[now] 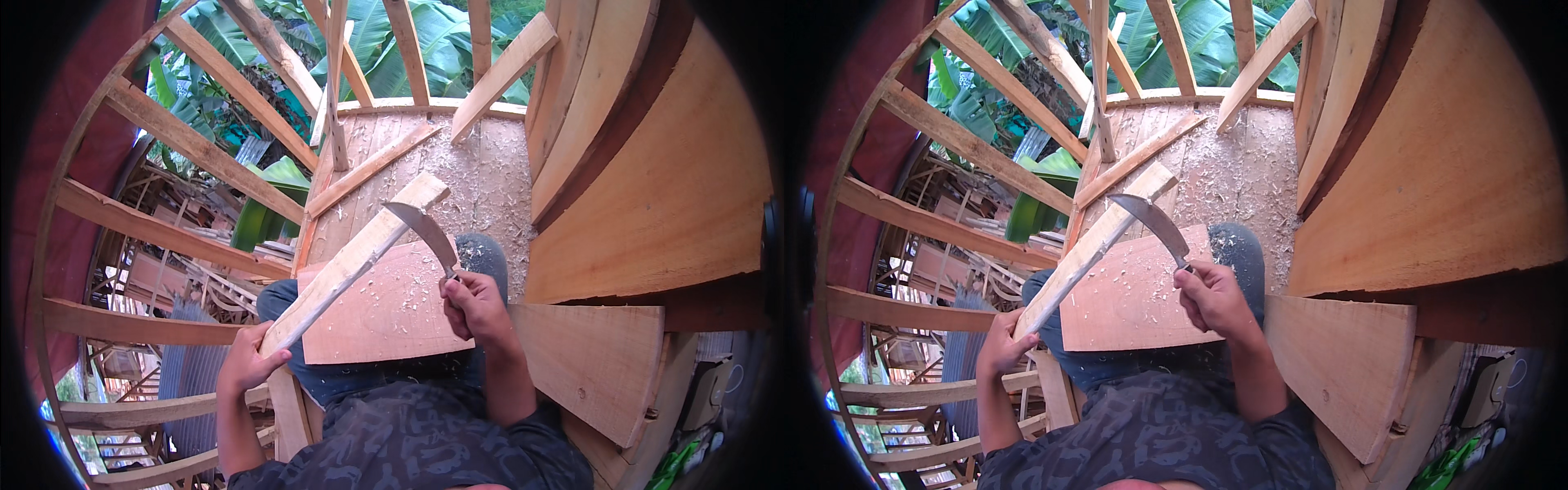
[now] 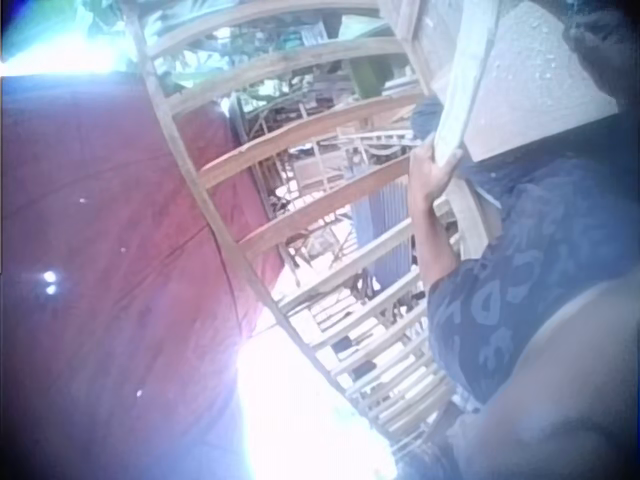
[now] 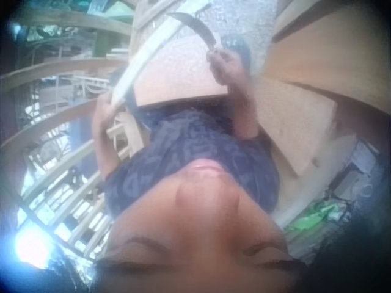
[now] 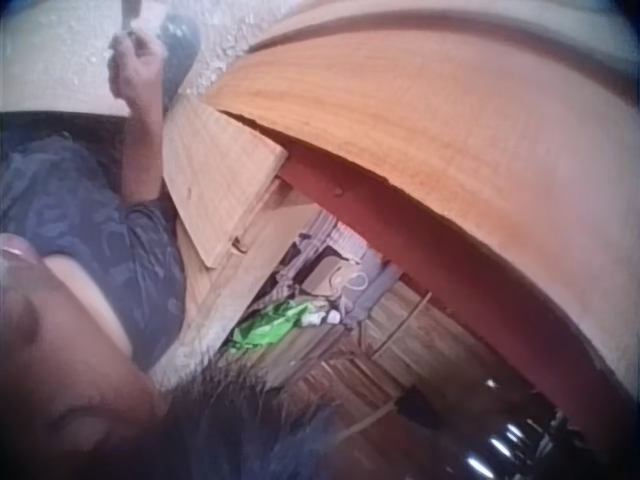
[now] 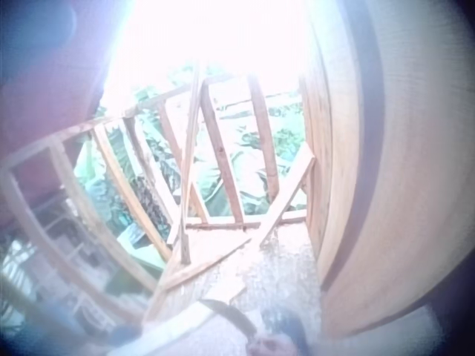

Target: The person sits on a wooden floor structure and uses a curved knife to shave and shape a long, thin piece of wood. They hold the wood with their left hand and repeatedly scrape the surface with the knife in their right hand, creating wood shavings.

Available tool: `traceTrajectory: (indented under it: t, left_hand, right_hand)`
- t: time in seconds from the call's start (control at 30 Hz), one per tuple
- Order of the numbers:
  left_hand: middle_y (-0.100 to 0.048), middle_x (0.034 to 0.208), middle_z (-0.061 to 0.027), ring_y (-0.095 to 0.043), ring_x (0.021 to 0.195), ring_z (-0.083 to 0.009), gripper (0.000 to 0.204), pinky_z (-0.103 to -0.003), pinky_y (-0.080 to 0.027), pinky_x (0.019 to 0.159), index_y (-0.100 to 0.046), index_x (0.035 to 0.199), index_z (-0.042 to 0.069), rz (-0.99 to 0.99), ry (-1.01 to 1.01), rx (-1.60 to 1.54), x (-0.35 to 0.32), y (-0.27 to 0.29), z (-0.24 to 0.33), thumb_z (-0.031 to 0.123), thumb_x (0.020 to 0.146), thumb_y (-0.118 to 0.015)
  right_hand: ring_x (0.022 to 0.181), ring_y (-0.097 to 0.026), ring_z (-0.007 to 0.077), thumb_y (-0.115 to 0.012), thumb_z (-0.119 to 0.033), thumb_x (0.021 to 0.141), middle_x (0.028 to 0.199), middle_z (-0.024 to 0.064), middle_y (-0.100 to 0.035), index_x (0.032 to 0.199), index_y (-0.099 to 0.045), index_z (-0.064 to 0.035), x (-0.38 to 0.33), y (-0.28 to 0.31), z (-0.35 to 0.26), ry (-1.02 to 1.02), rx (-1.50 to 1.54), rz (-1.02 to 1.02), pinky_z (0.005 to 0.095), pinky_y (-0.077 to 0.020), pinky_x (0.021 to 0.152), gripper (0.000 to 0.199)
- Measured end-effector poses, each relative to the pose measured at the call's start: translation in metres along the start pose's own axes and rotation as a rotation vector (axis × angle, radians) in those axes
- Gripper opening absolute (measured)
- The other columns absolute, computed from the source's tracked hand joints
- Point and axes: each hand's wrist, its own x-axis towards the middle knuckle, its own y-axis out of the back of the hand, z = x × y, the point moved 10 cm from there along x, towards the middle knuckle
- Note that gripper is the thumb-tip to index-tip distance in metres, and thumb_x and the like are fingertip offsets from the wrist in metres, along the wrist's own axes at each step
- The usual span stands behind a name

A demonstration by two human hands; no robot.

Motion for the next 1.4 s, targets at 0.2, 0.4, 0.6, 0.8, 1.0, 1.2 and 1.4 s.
traceTrajectory:
  t: [0.2,0.4,0.6,0.8,1.0,1.2,1.4]
  left_hand:
    - [-0.053,0.065,-0.0020,-0.049,0.060,-0.0087,0.065,-0.026,-0.041,0.054,-0.059,0.089,-0.005,-0.001,-0.039,0.014,0.001,0.001,0.008,0.058,0.072,-0.065]
    - [-0.052,0.064,-0.0010,-0.048,0.059,-0.0084,0.065,-0.026,-0.040,0.054,-0.059,0.089,-0.005,-0.004,-0.037,0.017,-0.004,0.002,0.007,0.057,0.073,-0.065]
    - [-0.052,0.064,-0.0003,-0.049,0.059,-0.0078,0.065,-0.024,-0.040,0.054,-0.059,0.086,-0.003,0.017,-0.025,-0.037,-0.004,0.002,0.009,0.060,0.072,-0.065]
    - [-0.053,0.064,-0.0006,-0.049,0.059,-0.0081,0.065,-0.025,-0.040,0.054,-0.058,0.083,-0.002,0.063,-0.036,-0.043,-0.012,0.005,-0.003,0.063,0.072,-0.064]
    - [-0.057,0.063,-0.0125,-0.053,0.058,-0.0183,0.059,-0.032,-0.043,0.057,-0.061,0.086,-0.002,0.043,-0.001,0.022,-0.011,0.006,0.018,0.054,0.069,-0.071]
    - [-0.054,0.063,-0.0033,-0.048,0.059,-0.0081,0.073,-0.026,-0.040,0.054,-0.060,0.091,-0.006,0.069,-0.055,0.067,-0.010,0.008,0.013,0.064,0.070,-0.065]
    - [-0.056,0.063,-0.0119,-0.053,0.057,-0.0183,0.060,-0.032,-0.043,0.057,-0.060,0.087,-0.003,0.016,-0.011,0.022,-0.005,0.003,0.027,0.054,0.069,-0.070]
  right_hand:
    - [0.032,-0.035,0.0058,-0.050,-0.021,0.096,0.048,-0.0020,-0.041,0.081,-0.048,-0.0043,-0.002,-0.015,0.009,-0.051,0.013,-0.045,0.0220,-0.0277,0.029,0.023]
    - [0.033,-0.037,0.0045,-0.050,-0.020,0.096,0.048,-0.0031,-0.042,0.080,-0.048,-0.0043,-0.001,-0.014,0.008,-0.022,-0.064,-0.075,0.0218,-0.0284,0.030,0.022]
    - [0.034,-0.036,0.0044,-0.052,-0.021,0.096,0.048,-0.0030,-0.042,0.077,-0.047,-0.0052,0.000,-0.006,-0.001,0.108,-0.147,0.067,0.0215,-0.0289,0.031,0.025]
    - [0.032,-0.036,0.0072,-0.048,-0.024,0.097,0.049,-0.0018,-0.036,0.080,-0.044,-0.0083,-0.012,0.046,-0.039,0.395,0.004,0.360,0.0221,-0.0291,0.029,0.024]
    - [0.034,-0.037,0.0060,-0.051,-0.017,0.096,0.049,-0.0018,-0.042,0.083,-0.049,-0.0033,-0.006,-0.020,0.006,0.030,-0.048,-0.011,0.0223,-0.0292,0.031,0.019]
    - [0.033,-0.037,0.0058,-0.051,-0.018,0.096,0.048,-0.0022,-0.042,0.083,-0.050,-0.0030,-0.007,-0.026,0.004,0.026,0.014,-0.031,0.0218,-0.0291,0.031,0.019]
    - [0.036,-0.037,0.0037,-0.055,-0.019,0.095,0.050,-0.0032,-0.044,0.081,-0.051,-0.0037,-0.007,0.001,-0.013,0.343,-0.260,0.244,0.0212,-0.0292,0.032,0.021]
